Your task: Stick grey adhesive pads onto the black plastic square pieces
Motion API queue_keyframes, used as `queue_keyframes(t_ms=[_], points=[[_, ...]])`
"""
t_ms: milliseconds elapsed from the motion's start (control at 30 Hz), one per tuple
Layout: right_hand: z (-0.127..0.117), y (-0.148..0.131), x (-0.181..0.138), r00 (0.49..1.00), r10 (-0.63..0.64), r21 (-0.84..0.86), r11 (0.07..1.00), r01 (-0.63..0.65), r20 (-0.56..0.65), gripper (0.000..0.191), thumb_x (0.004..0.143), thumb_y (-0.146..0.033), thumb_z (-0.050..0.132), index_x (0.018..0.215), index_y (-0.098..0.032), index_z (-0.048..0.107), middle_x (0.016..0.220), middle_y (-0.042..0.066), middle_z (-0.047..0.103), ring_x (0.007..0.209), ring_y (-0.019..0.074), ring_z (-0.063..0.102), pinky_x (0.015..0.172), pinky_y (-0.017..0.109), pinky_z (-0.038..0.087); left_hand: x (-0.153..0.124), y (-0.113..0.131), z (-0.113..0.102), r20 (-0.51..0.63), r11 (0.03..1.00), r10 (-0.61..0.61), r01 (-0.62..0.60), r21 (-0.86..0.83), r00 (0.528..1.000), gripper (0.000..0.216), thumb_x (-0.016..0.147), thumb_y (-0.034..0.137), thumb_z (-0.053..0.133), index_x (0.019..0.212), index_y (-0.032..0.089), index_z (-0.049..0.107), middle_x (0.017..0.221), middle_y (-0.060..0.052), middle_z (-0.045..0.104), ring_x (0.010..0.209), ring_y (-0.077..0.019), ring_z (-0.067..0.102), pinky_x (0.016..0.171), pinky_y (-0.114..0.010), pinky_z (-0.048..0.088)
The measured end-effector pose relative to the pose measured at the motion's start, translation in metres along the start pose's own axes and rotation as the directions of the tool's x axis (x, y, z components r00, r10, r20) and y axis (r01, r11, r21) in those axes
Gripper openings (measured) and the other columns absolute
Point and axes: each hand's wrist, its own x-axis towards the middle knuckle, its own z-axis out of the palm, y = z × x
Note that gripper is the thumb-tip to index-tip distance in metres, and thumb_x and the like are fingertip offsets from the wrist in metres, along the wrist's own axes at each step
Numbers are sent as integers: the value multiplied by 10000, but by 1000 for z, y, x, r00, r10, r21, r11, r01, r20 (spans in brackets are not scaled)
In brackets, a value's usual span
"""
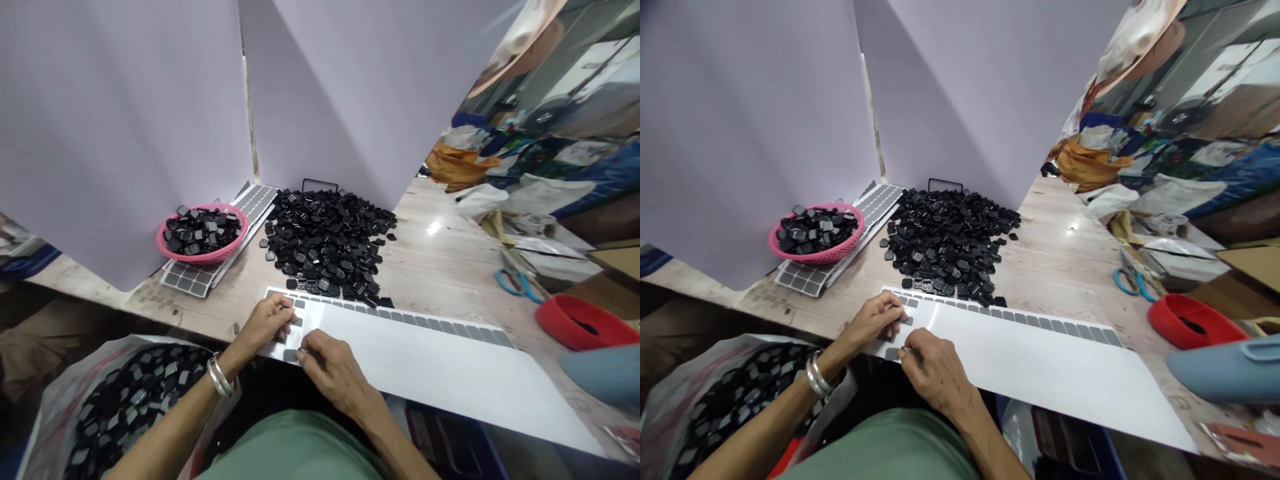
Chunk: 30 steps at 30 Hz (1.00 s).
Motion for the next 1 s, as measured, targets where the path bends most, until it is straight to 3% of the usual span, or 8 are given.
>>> queue_keyframes(t_ms=[133,200,267,400,567,700,833,1000], points=[[-18,15,-15,998,36,256,967,-22,-48,172,926,-285,469,786,-199,522,714,-23,502,634,127,456,589,249,337,-32,24,-44,86,993,-114,111,43,990,284,813,448,572,854,183,480,780,-12,645,528,-85,499,463,-188,341],[-25,22,-23,995,75,313,948,-51,-64,204,928,-311,470,763,-199,513,700,-23,473,632,131,433,587,253,338,-59,31,-79,229,948,-196,125,293,953,273,853,454,531,854,181,542,806,-9,636,619,-108,534,515,-199,362],[-30,27,-28,992,106,344,936,-77,-65,222,932,-331,470,758,-200,513,702,-22,468,636,133,428,593,258,341,-84,33,-112,280,807,-352,139,574,893,279,840,463,545,821,191,601,759,-2,625,674,-144,556,575,-226,397],[-30,28,-28,993,109,346,934,-91,-33,190,940,-320,459,818,-207,550,747,-15,510,659,137,460,612,267,352,-102,38,-141,10,574,-346,203,793,938,394,761,511,629,1065,261,648,1092,-31,649,1027,-251,571,898,-327,415],[-29,21,-26,996,77,324,944,-59,-41,155,945,-297,449,881,-216,566,792,-9,538,699,140,501,643,271,372,-42,57,-93,-29,635,-16,33,772,999,440,871,528,448,1142,214,593,1014,-60,652,937,-249,584,836,-351,438],[-36,22,-34,994,91,314,947,-66,-65,178,953,-305,428,888,-216,567,791,-6,541,695,140,509,641,271,384,26,44,-38,59,495,260,-185,849,964,361,901,410,444,1144,180,579,1005,-89,617,925,-237,548,822,-364,445],[-40,30,-47,986,126,318,944,-85,-109,184,951,-314,432,892,-214,574,793,-1,558,700,142,523,649,271,400,68,19,-8,169,392,332,-298,870,928,221,902,271,439,897,144,620,956,-116,572,943,-256,507,876,-413,413],[-37,36,-49,965,223,404,902,-151,-136,212,924,-368,497,1001,-212,619,900,31,603,810,166,563,724,287,439,66,25,-10,109,475,349,-276,836,931,319,940,324,361,869,144,615,879,-96,560,862,-224,520,827,-388,427]])
